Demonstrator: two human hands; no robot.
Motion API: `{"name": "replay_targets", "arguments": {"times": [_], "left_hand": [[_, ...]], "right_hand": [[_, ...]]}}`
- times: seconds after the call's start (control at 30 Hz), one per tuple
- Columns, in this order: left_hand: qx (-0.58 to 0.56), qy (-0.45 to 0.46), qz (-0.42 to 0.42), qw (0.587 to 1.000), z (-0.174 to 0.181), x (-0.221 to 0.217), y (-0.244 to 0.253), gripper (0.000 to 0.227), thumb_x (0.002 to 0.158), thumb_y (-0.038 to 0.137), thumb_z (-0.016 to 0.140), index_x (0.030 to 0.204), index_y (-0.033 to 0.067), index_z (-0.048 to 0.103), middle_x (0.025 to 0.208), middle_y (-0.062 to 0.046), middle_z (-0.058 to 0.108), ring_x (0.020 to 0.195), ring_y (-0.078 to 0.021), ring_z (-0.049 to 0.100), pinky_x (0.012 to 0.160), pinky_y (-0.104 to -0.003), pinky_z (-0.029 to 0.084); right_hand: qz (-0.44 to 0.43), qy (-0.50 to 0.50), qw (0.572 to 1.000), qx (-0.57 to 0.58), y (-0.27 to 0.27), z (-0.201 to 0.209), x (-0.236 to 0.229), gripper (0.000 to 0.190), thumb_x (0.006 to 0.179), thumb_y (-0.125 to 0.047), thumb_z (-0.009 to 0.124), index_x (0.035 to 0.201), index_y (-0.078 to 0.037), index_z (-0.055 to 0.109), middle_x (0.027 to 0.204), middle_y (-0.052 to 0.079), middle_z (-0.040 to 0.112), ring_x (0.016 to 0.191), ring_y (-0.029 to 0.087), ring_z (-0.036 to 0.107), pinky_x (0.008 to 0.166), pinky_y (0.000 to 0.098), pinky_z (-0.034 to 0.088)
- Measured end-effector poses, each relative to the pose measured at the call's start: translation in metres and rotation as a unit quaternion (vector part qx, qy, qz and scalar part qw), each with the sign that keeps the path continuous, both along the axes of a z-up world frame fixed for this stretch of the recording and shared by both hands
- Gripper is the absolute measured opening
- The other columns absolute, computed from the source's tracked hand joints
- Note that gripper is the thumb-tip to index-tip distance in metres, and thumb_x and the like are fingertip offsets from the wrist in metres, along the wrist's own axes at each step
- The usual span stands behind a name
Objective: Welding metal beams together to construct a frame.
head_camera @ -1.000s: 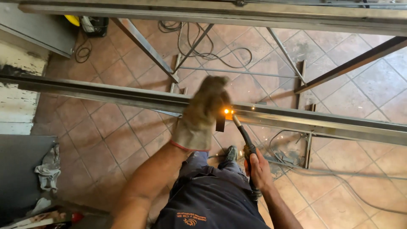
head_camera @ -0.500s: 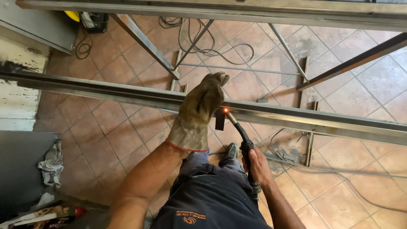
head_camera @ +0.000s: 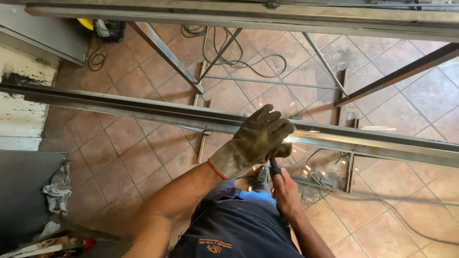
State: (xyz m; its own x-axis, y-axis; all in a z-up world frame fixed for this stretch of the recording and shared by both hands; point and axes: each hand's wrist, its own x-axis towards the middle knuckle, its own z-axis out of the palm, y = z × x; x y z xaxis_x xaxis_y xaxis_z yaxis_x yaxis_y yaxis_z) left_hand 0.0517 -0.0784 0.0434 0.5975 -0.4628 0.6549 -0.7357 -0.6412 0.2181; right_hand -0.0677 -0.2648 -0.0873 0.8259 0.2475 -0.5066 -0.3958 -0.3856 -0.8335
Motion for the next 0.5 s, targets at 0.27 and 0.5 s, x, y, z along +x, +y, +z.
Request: {"name": "replay_targets", "arguments": {"times": [0.27, 0.5], "left_hand": [[0.012, 0.009, -0.040, 0.999, 0.015, -0.005, 0.006, 0.030, 0.099, 0.030, 0.067, 0.107, 0.0024, 0.062, 0.097, -0.012, 0.063, 0.086, -0.0319, 0.057, 0.096, -0.050, 0.048], [0.024, 0.019, -0.039, 0.999, 0.012, -0.008, 0.010, 0.033, 0.101, 0.034, 0.063, 0.114, 0.0035, 0.062, 0.103, -0.013, 0.064, 0.094, -0.0340, 0.058, 0.105, -0.054, 0.047]], "right_hand": [[0.030, -0.052, 0.990, -0.130, 0.011, 0.000, -0.015, 0.053, 0.098, -0.058, 0.033, 0.116, -0.014, 0.058, 0.067, 0.010, 0.070, 0.063, 0.032, 0.067, 0.064, 0.0468, 0.047], [0.025, -0.034, 0.986, -0.158, 0.018, -0.003, -0.021, 0.045, 0.099, -0.051, 0.040, 0.124, -0.017, 0.055, 0.094, 0.023, 0.072, 0.090, 0.048, 0.065, 0.076, 0.0502, 0.045]]}}
